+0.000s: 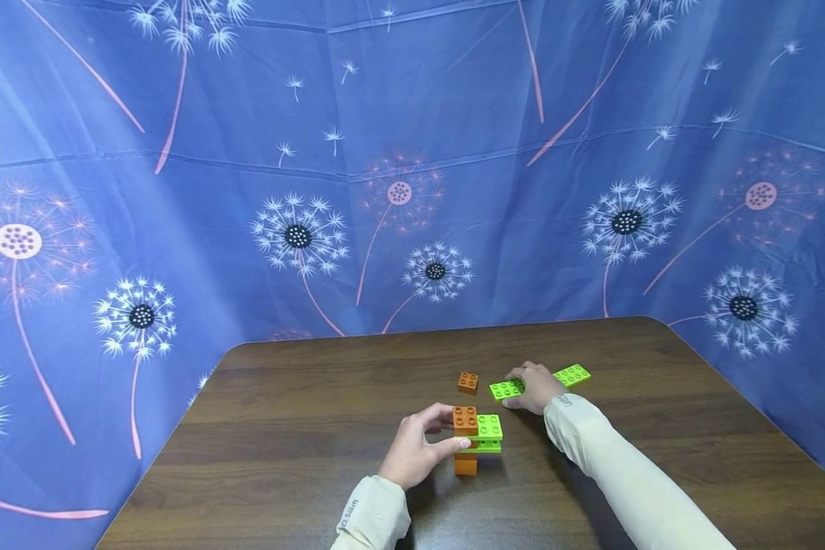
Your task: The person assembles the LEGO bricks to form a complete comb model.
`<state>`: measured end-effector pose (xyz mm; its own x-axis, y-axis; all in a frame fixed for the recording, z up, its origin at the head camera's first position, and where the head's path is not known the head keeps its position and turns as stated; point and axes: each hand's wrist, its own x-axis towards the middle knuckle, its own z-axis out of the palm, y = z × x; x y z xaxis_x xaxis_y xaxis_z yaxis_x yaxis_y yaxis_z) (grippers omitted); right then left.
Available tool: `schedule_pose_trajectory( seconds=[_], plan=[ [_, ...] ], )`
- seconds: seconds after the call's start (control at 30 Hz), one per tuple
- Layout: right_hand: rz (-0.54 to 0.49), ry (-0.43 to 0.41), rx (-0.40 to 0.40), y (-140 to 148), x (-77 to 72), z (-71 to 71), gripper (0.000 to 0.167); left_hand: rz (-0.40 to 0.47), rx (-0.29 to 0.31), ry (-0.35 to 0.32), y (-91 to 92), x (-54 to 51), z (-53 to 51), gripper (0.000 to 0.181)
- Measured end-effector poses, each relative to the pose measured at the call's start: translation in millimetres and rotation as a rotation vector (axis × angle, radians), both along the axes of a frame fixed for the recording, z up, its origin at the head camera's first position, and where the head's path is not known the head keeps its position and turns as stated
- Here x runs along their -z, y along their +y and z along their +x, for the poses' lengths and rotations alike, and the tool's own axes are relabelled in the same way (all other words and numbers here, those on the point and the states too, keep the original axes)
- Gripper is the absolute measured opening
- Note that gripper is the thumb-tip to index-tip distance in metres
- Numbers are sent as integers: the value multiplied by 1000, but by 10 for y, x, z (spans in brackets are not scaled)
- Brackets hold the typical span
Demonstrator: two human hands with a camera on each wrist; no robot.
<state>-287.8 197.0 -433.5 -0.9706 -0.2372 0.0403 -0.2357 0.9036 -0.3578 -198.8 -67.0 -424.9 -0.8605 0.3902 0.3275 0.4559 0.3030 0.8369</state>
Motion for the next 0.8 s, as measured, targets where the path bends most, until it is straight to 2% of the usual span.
schedule_pose_trajectory(
  seconds=[0.2, 0.43, 0.6, 0.8],
  plan=[
    [23, 67, -73, 107, -4, 118, 35, -5, 0, -11, -3, -1, 4, 33],
    [-1, 98, -121, 183, -63, 295, 36, -3, -4, -28, 10, 2, 8, 32],
    [-59, 143, -152, 205, -171, 465, 35, 4, 2, -33, 13, 10, 2, 33],
    [-137, 193, -197, 179, -367, 658, 38, 6, 6, -26, -3, 22, 1, 32]
  ],
)
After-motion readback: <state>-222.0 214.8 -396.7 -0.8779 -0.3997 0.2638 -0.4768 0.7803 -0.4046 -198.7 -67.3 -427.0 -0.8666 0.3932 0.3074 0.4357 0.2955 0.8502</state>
